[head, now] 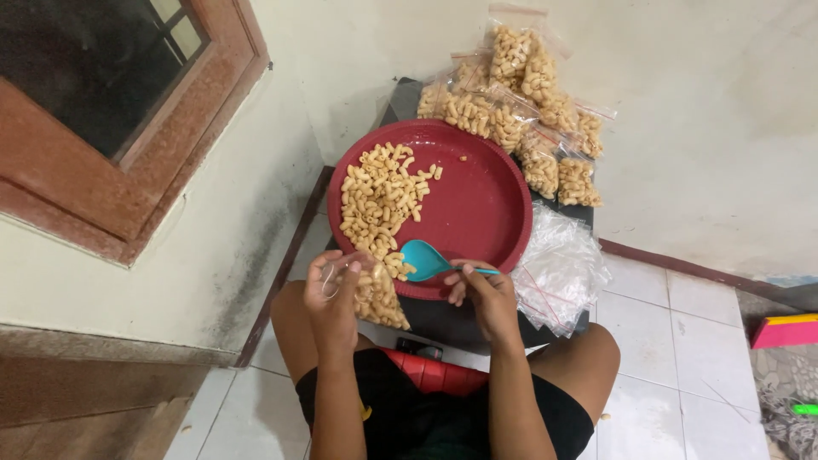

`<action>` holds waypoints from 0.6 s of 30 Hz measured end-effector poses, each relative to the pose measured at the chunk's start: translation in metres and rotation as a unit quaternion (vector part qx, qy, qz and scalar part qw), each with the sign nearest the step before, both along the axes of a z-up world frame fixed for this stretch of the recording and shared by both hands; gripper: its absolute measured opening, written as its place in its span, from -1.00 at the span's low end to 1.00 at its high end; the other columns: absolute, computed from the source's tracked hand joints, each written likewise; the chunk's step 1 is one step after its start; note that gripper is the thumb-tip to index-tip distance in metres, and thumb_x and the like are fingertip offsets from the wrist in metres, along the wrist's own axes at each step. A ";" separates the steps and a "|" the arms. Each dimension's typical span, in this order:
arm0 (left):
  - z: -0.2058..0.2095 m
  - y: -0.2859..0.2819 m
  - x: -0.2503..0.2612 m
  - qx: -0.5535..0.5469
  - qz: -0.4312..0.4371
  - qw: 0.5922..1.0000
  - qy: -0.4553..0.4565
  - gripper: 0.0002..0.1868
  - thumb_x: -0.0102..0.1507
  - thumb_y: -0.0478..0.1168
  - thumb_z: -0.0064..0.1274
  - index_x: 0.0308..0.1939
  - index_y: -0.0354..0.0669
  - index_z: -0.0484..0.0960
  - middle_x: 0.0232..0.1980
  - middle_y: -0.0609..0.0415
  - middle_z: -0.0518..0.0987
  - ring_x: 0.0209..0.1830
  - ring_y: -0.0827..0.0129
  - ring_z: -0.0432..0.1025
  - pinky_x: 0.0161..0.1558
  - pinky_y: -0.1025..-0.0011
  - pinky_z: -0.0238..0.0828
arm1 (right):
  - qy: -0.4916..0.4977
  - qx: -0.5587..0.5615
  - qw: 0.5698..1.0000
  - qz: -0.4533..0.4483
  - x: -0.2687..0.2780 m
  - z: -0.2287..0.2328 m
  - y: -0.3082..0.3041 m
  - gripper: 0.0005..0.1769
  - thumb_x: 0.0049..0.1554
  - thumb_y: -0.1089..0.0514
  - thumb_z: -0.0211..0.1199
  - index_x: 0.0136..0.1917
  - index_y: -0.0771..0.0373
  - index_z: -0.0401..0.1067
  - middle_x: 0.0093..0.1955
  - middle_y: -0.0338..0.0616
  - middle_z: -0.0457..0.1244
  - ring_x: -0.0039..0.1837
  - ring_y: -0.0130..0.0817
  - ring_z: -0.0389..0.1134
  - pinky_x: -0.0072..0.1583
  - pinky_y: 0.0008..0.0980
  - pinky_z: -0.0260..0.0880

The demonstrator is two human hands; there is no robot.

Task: Manually scooping snacks from a large tray into small plastic bags for individual sale.

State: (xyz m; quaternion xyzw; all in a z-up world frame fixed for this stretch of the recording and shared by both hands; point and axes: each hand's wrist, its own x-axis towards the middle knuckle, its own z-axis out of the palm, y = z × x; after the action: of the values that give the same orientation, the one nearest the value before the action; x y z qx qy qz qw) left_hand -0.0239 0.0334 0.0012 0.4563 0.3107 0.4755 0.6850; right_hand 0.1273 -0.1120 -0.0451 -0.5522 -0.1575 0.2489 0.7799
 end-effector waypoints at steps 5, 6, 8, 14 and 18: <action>0.005 -0.004 0.003 -0.011 -0.052 0.999 0.006 -0.49 0.11 -0.28 0.28 0.08 -0.25 0.42 -0.13 -0.10 0.66 -0.13 0.39 0.50 -0.06 0.44 0.40 | 0.061 0.041 0.997 -0.004 0.017 -0.013 -0.011 -0.62 0.20 0.17 0.08 0.11 0.57 0.40 -0.26 0.24 0.35 -0.43 -0.19 0.38 -0.38 -0.39 0.38; 0.000 -0.003 0.004 -0.008 -0.072 0.997 0.007 -0.45 0.09 -0.31 0.29 0.10 -0.24 0.40 -0.13 -0.09 0.66 -0.11 0.36 0.49 -0.02 0.42 0.39 | 0.082 0.055 0.995 -0.005 0.019 -0.013 -0.012 -0.63 0.21 0.18 0.06 0.13 0.56 0.39 -0.26 0.23 0.35 -0.42 -0.19 0.38 -0.38 -0.38 0.39; -0.002 -0.002 0.002 -0.007 -0.082 0.997 0.012 -0.43 0.08 -0.30 0.31 0.11 -0.23 0.39 -0.14 -0.08 0.67 -0.11 0.36 0.49 -0.02 0.42 0.38 | 0.096 0.071 0.993 -0.005 0.023 -0.019 -0.014 -0.63 0.21 0.17 0.06 0.13 0.55 0.39 -0.24 0.22 0.35 -0.41 -0.19 0.39 -0.37 -0.39 0.40; -0.004 -0.004 0.005 0.017 -0.110 0.993 0.042 -0.35 0.06 -0.27 0.36 0.14 -0.23 0.34 -0.13 -0.04 0.67 -0.10 0.39 0.48 -0.01 0.44 0.36 | 0.106 0.138 0.984 -0.025 0.032 -0.026 -0.022 -0.62 0.23 0.14 0.05 0.16 0.51 0.39 -0.18 0.18 0.37 -0.32 -0.17 0.43 -0.30 -0.38 0.48; -0.012 -0.005 0.009 0.079 -0.151 0.981 0.093 -0.32 0.04 -0.27 0.39 0.14 -0.26 0.34 -0.11 -0.07 0.69 -0.10 0.29 0.53 0.01 0.36 0.40 | 0.046 0.184 0.981 -0.040 0.018 0.005 -0.029 -0.62 0.22 0.14 0.04 0.16 0.50 0.38 -0.16 0.20 0.35 -0.30 -0.15 0.43 -0.27 -0.37 0.49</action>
State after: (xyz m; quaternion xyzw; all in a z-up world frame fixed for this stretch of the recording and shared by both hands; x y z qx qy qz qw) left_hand -0.0145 0.0281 -0.0104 0.5928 0.2621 0.3456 0.6786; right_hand 0.1456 -0.1414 -0.0403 -0.3932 -0.1418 0.2093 0.8840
